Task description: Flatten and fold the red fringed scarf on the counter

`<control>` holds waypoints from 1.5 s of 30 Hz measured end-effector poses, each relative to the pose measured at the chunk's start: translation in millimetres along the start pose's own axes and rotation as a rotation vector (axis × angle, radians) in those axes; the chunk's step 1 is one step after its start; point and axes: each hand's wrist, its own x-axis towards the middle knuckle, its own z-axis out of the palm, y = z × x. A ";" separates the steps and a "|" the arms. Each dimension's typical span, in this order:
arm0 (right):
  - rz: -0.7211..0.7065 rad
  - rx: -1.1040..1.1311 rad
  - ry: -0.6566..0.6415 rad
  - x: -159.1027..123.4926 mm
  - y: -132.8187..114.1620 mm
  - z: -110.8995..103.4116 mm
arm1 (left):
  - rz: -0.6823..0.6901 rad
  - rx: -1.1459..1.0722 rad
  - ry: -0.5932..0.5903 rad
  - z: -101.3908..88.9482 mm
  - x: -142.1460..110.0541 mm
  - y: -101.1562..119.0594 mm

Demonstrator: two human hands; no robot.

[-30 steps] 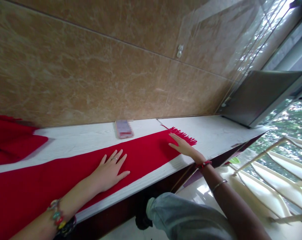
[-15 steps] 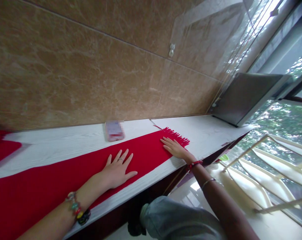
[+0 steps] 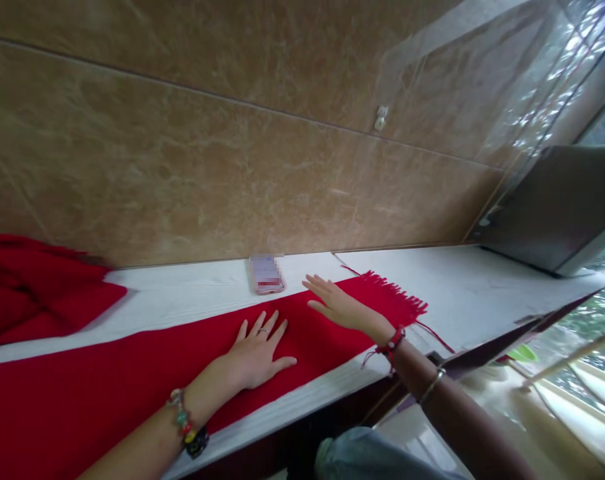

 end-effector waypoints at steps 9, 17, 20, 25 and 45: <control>-0.107 0.043 -0.192 13.2 -45.5 41.9 | -0.165 0.020 0.038 8.5 -64.1 -66.1; -0.169 0.020 -0.125 37.3 -80.2 47.1 | -0.345 0.013 0.091 14.9 -123.3 -113.0; -0.257 0.069 -0.124 57.2 -121.0 49.2 | -0.342 0.014 0.112 18.9 -128.1 -122.9; -0.331 0.103 -0.134 78.4 -171.9 63.7 | -0.379 0.015 0.121 19.2 -137.2 -134.5; -0.329 0.033 -0.122 75.6 -176.8 74.5 | -0.879 0.078 0.166 24.9 -238.8 -206.5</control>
